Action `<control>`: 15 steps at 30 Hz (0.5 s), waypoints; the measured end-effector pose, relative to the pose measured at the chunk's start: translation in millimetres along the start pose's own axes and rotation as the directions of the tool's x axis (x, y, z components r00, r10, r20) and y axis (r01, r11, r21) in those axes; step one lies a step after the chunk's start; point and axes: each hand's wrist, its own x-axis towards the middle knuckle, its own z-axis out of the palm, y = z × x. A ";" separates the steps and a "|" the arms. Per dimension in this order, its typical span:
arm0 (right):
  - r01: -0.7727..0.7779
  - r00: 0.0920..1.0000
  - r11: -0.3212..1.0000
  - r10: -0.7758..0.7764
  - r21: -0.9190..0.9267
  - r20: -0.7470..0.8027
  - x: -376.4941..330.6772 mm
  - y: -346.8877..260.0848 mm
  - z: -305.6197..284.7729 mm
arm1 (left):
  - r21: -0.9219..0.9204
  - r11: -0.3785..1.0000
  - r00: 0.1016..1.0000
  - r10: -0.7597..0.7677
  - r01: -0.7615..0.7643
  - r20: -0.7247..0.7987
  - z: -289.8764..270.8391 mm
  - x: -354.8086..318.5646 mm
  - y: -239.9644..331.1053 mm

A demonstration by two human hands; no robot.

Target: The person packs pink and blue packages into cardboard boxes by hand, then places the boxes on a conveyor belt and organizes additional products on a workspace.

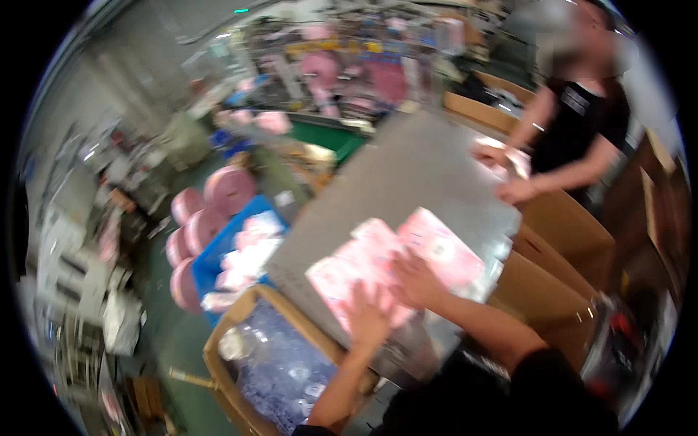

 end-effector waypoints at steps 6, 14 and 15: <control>-0.161 0.962 0.906 0.233 0.392 -0.142 10.5 47.0 -7.8 | 0.007 1.000 0.998 -0.005 0.005 0.060 3.7 4.2 4.6; -0.790 0.533 0.606 0.598 0.099 0.598 -52.7 135.6 -31.0 | -0.007 1.000 0.997 0.023 -0.023 0.072 -6.2 -0.5 9.0; -0.779 0.542 0.619 0.583 0.101 0.605 -40.4 122.0 -39.9 | 0.003 1.000 0.998 0.009 -0.009 0.066 -6.8 -2.3 1.9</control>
